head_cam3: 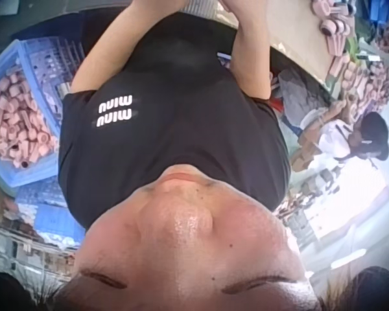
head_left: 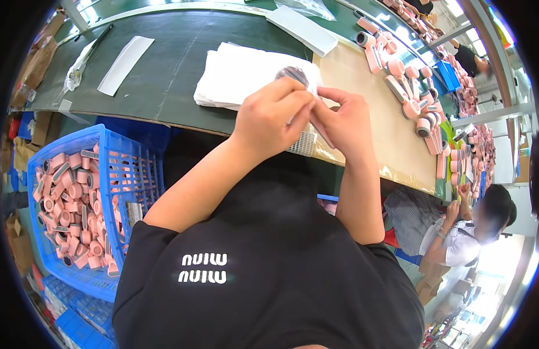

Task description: Packaging small handheld fans into plastic bags at an assembly line.

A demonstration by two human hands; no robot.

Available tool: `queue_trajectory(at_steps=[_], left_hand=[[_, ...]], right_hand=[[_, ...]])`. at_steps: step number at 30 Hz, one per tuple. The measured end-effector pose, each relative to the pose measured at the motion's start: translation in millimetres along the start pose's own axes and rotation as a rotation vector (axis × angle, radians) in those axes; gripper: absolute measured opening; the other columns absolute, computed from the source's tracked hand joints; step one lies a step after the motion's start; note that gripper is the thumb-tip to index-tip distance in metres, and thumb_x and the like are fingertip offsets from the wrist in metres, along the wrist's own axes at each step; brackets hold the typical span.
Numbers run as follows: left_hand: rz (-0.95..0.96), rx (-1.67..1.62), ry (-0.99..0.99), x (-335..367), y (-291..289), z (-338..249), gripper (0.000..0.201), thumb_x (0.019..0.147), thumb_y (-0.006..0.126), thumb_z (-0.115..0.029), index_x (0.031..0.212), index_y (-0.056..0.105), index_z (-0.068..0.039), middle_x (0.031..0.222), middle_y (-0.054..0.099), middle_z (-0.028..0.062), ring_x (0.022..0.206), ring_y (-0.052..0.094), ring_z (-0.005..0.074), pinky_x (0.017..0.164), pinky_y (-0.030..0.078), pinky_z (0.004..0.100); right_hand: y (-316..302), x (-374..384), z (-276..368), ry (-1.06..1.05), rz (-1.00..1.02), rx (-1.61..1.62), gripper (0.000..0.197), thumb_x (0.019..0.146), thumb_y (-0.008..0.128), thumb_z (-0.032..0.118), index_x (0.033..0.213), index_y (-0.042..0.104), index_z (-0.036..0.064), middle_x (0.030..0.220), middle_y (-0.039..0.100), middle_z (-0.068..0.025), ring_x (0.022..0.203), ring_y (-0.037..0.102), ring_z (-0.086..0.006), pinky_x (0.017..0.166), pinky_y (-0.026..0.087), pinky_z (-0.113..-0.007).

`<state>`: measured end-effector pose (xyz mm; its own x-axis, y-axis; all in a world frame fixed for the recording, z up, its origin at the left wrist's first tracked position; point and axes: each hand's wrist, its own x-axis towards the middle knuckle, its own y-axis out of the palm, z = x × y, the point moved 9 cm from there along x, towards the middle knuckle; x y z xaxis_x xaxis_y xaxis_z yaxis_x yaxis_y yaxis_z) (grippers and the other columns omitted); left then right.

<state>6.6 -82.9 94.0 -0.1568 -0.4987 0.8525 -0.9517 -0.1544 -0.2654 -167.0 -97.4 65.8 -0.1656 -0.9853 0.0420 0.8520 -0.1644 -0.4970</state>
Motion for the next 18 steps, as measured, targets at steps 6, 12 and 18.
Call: queue_trajectory(at_steps=[6, 12, 18], left_hand=[[0.14, 0.035, 0.014, -11, 11, -19, 0.011, 0.086, 0.075, -0.001, 0.096, 0.072, -0.003, 0.093, 0.07, 0.0102, 0.078, 0.07, 0.0326, 0.07, 0.058, 0.0396], [0.298, 0.097, 0.029, -13, 10, -22, 0.007, 0.091, 0.069, -0.001, 0.096, 0.064, -0.002, 0.094, 0.067, 0.0123, 0.078, 0.068, 0.0346, 0.07, 0.056, 0.0419], [0.268, -0.068, -0.116, -18, 18, -14, 0.005, 0.095, 0.064, 0.0, 0.096, 0.06, -0.001, 0.093, 0.062, 0.014, 0.078, 0.064, 0.0344, 0.069, 0.053, 0.0409]], right_hand=[[-1, 15, -42, 0.135, 0.043, 0.563, 0.028, 0.096, 0.075, 0.008, 0.118, 0.072, -0.0093, 0.094, 0.078, -0.0127, 0.076, 0.073, -0.0125, 0.067, 0.059, -0.027], [1, 11, -69, 0.29, 0.248, 0.911, 0.016, 0.101, 0.072, 0.002, 0.112, 0.07, -0.0081, 0.103, 0.077, -0.0151, 0.087, 0.077, -0.0188, 0.078, 0.065, -0.033], [23, 0, -71, 0.331, 0.228, 1.072, 0.016, 0.101, 0.069, 0.0, 0.116, 0.069, -0.007, 0.101, 0.074, -0.0142, 0.084, 0.075, -0.0209, 0.078, 0.065, -0.032]])
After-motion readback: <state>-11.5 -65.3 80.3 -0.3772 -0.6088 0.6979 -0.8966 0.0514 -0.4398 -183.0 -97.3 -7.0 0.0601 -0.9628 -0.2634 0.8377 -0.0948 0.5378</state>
